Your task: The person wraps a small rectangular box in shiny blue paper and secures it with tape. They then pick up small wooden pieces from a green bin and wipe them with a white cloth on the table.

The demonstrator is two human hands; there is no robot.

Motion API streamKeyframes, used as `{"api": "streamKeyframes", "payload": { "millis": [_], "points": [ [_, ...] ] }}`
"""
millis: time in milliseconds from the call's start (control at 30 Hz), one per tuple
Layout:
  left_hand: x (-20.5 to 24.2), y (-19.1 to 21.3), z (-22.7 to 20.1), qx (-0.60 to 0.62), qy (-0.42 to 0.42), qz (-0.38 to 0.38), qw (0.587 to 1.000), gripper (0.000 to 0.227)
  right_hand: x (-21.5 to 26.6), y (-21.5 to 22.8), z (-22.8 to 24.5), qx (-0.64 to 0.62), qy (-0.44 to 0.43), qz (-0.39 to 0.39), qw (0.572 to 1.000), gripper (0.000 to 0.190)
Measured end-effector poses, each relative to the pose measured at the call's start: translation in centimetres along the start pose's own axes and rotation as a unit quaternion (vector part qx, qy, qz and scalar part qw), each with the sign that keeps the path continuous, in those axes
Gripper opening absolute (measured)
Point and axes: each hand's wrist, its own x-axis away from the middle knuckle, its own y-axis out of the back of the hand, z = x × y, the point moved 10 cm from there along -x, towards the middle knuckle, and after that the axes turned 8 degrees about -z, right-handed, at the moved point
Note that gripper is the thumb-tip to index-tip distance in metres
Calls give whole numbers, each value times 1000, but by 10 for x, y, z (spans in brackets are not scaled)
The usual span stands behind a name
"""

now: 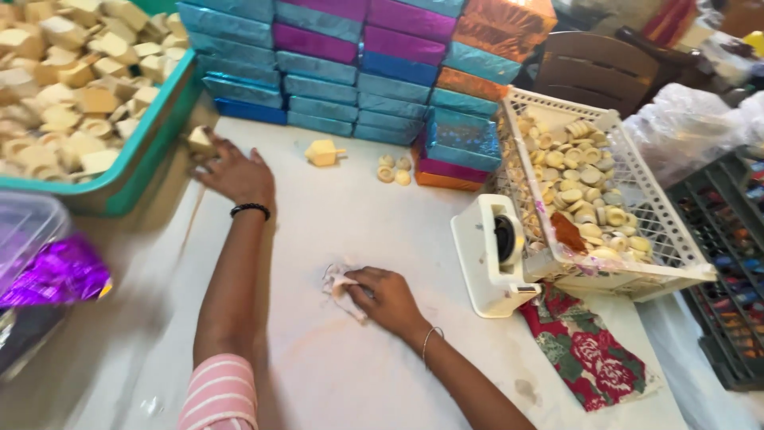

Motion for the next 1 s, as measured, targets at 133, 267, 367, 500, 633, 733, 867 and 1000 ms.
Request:
{"api": "streamKeyframes", "payload": {
  "millis": [133, 267, 367, 500, 633, 733, 867, 1000],
  "points": [
    [28, 11, 1, 21, -78, 5, 997, 82, 4, 2, 7, -29, 112, -44, 992, 21],
    [102, 62, 17, 39, -139, 83, 986, 65, 1, 0, 8, -12, 85, -24, 996, 23],
    [173, 106, 29, 83, -254, 124, 956, 67, 0, 0, 6, 1, 53, -17, 998, 23],
    [241, 194, 34, 145, -421, 168, 879, 62, 2, 2, 7, 3, 66, -40, 997, 21],
    [211, 205, 42, 191, -359, 319, 856, 28, 5, 1, 7, 41, 72, -46, 995, 23],
    [129, 174, 49, 306, -334, 126, 882, 19, 5, 4, 13, 48, 75, -53, 995, 23],
    [60, 119, 30, 280, -330, 65, 899, 20, 3, 7, 15, 61, 67, -53, 994, 23],
    [35, 68, 15, 231, -329, 79, 912, 13, 5, 7, 18, 43, 77, -49, 995, 22]
  ]
}}
